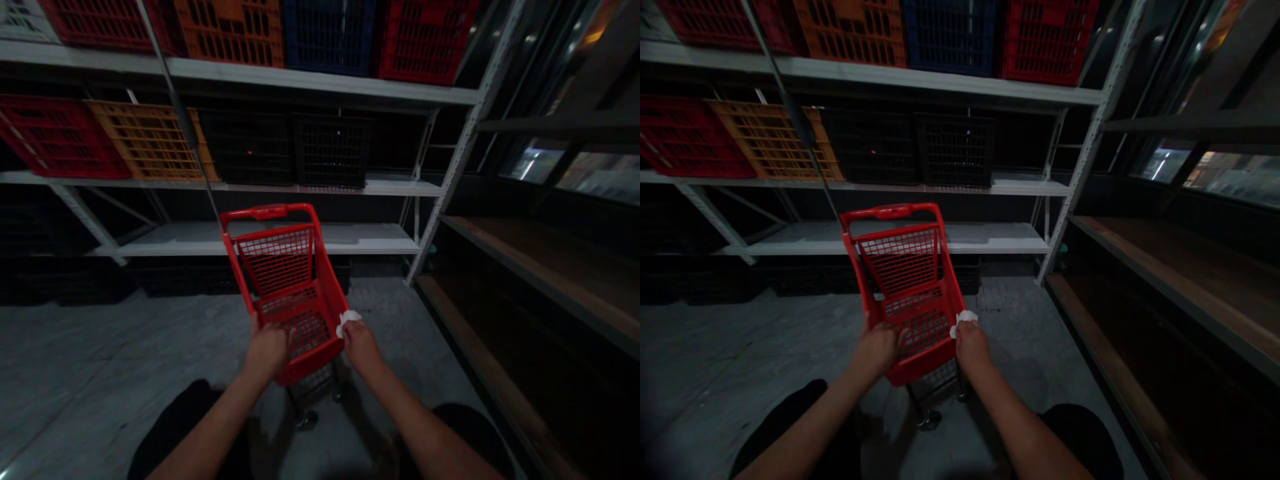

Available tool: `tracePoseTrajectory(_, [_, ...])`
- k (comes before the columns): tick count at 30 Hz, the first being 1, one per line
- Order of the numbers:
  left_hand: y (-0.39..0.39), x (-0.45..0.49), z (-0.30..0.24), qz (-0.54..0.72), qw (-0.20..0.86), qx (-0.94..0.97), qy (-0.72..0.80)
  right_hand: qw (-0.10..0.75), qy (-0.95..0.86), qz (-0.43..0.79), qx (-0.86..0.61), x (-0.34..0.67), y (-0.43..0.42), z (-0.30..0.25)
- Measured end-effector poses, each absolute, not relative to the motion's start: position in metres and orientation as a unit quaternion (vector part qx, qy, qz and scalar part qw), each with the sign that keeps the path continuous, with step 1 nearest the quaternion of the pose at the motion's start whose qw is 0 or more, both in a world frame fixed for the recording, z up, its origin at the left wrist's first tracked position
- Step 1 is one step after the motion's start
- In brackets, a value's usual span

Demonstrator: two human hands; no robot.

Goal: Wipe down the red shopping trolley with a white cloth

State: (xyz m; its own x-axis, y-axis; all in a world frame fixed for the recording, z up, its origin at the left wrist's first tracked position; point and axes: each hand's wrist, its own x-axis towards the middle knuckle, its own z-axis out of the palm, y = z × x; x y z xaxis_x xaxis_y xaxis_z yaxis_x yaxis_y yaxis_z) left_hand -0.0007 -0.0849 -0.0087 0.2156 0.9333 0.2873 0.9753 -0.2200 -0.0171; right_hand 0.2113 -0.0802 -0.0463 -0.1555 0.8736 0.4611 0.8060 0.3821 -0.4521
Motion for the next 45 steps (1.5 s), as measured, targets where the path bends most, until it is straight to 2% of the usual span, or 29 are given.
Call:
tracePoseTrajectory(3, [-0.107, 0.032, -0.022, -0.065, 0.022, -0.772, -0.632, 0.36, -0.767, 0.072, -0.527, 0.193, -0.094, -0.05])
tracePoseTrajectory(9, [-0.118, 0.038, -0.035, -0.048, -0.005, -0.76, -0.648, 0.413, -0.8, 0.097, -0.424, 0.195, -0.094, -0.057])
tracePoseTrajectory(17, [-0.118, 0.035, -0.032, -0.044, 0.001, -0.761, -0.648, 0.563, -0.636, 0.144, -0.508, 0.241, -0.065, -0.04])
tracePoseTrajectory(22, [-0.115, 0.032, -0.035, -0.051, 0.006, -0.768, -0.638, 0.513, -0.673, 0.237, -0.477, 0.207, -0.095, -0.059])
tracePoseTrajectory(31, [-0.107, 0.031, -0.035, -0.063, 0.013, -0.785, -0.617, 0.514, -0.647, 0.183, -0.533, 0.206, -0.03, -0.037])
tracePoseTrajectory(39, [-0.104, 0.022, -0.035, -0.085, 0.014, -0.796, -0.599, 0.5, -0.602, 0.323, -0.532, 0.201, -0.074, -0.064])
tracePoseTrajectory(45, [-0.108, 0.016, -0.034, -0.083, 0.008, -0.809, -0.582, 0.506, -0.62, 0.196, -0.567, 0.199, -0.009, -0.038])
